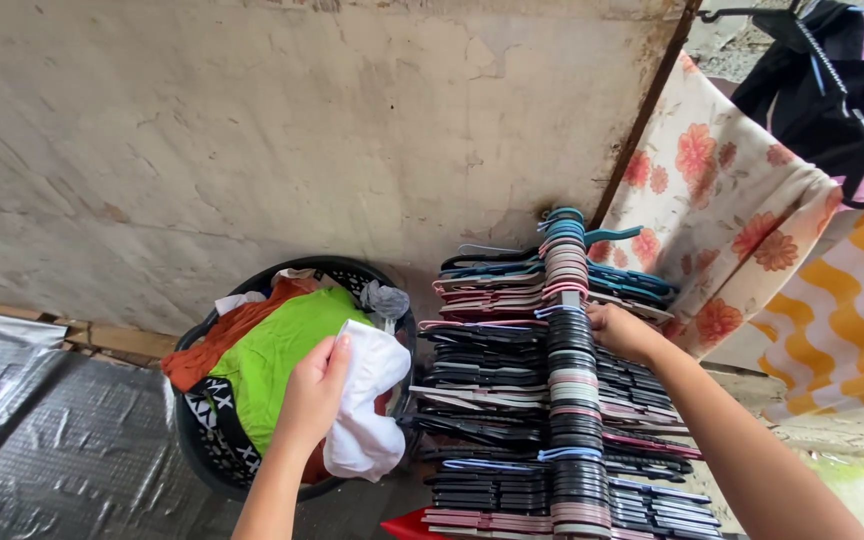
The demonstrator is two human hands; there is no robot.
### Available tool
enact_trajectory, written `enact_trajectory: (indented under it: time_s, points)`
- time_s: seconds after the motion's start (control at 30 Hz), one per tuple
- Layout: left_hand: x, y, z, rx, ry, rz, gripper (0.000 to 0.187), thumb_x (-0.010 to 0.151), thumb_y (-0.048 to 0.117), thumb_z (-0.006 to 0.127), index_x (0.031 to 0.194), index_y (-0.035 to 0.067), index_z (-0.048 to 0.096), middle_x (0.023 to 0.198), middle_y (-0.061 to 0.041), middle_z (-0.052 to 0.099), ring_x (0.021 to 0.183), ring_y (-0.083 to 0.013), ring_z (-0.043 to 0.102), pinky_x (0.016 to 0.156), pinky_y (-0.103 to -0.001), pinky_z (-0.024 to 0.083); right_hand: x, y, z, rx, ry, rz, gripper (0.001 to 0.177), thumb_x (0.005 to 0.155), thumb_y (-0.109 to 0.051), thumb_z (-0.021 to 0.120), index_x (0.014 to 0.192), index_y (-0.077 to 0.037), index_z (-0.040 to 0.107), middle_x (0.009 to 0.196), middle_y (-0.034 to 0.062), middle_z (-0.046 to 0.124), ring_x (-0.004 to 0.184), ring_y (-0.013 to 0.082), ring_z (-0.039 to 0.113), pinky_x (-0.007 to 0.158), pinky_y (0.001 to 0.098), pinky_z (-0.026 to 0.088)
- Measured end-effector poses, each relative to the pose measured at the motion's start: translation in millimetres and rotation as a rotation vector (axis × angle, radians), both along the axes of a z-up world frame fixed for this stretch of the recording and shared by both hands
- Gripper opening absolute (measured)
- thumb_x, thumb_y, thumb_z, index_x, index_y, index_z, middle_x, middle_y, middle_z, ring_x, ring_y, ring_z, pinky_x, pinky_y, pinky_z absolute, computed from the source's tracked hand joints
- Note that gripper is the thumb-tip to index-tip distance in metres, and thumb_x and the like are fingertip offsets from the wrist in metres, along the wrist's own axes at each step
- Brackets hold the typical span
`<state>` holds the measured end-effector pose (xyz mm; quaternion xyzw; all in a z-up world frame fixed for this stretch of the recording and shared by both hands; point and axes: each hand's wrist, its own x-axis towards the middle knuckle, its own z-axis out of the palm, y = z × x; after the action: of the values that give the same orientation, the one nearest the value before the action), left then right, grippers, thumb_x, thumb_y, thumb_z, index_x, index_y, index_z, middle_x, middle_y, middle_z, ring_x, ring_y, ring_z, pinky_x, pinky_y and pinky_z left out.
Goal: Hanging various clothes from a laundry basket onto a clothes rack using hangers.
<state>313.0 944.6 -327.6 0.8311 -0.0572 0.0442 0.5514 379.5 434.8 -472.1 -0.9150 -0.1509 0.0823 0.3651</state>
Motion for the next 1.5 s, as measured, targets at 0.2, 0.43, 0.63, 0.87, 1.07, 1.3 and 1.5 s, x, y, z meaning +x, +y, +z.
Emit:
enact_trajectory:
  time_s: [0.2,0.43,0.63,0.87,1.07,1.3,1.5]
  points:
    - [-6.0,14.0,-13.0,0.071,-0.029,0.043,0.039,0.103,0.034,0.054,0.090,-0.001,0.064,0.062,-0.004,0.050,0.060,-0.0105,0.044,0.056,-0.031,0.043,-4.0,6.0,14.1,-0.003,-0.170,0.168,0.028,0.076,0.000,0.073,0.104,-0.007,0.076,0.123,0.0119,0.068,0.114,0.0302,0.061,0.103,0.0385,0.047]
    - [-17.1,9.7,-9.5,0.032,0.038,0.058,0.037,0.102,0.035,0.052,0.094,0.002,0.065,0.061,-0.004,0.050,0.057,-0.0112,0.044,0.054,-0.032,0.041,-18.7,9.2,43.1,-0.290,0.038,-0.061,0.024,0.091,-0.016,0.068,0.115,-0.013,0.067,0.100,0.0093,0.076,0.092,0.0269,0.071,0.087,0.0378,0.055]
    - [-23.4,1.1,-17.1,0.049,0.123,0.012,0.039,0.101,0.037,0.052,0.090,0.001,0.064,0.059,-0.007,0.050,0.055,-0.0130,0.044,0.053,-0.033,0.040,-51.9,-5.4,62.2,-0.142,-0.170,-0.283,0.029,0.096,-0.013,0.060,0.125,-0.015,0.063,0.091,0.0086,0.075,0.081,0.0238,0.072,0.077,0.0377,0.057]
    - [-10.6,-5.3,-12.5,0.083,0.032,-0.054,0.041,0.103,0.037,0.052,0.088,0.000,0.062,0.059,-0.008,0.048,0.056,-0.0141,0.043,0.054,-0.034,0.041,-102.0,-58.2,164.1,-0.363,0.147,-0.418,0.055,0.093,-0.002,0.059,0.140,-0.030,0.063,0.094,0.0113,0.074,0.081,0.0261,0.068,0.078,0.0379,0.060]
    - [5.4,-12.1,28.0,0.055,-0.001,-0.144,0.038,0.102,0.036,0.054,0.092,0.000,0.064,0.063,-0.007,0.050,0.061,-0.0112,0.043,0.058,-0.032,0.043,-146.6,-98.4,233.8,-0.320,-0.118,-0.479,0.046,0.100,0.003,0.053,0.140,-0.017,0.062,0.096,0.0105,0.075,0.083,0.0253,0.068,0.079,0.0395,0.057]
    - [20.1,-23.6,78.4,-0.293,0.046,-0.529,0.036,0.105,0.033,0.053,0.108,0.002,0.072,0.092,0.005,0.069,0.084,-0.0034,0.058,0.077,-0.023,0.050,-131.1,146.2,261.2,0.394,-0.130,-0.142,0.032,0.095,0.003,0.048,0.121,-0.001,0.066,0.114,0.0100,0.075,0.102,0.0214,0.075,0.088,0.0369,0.063]
    - [30.1,1.3,78.3,-0.486,0.116,-0.596,0.034,0.105,0.030,0.051,0.112,0.004,0.071,0.098,0.006,0.072,0.088,-0.0025,0.061,0.080,-0.022,0.050,-106.0,252.8,243.7,0.430,-0.190,0.269,0.019,0.098,-0.004,0.059,0.112,0.001,0.071,0.137,0.0095,0.063,0.120,0.0196,0.063,0.095,0.0340,0.055]
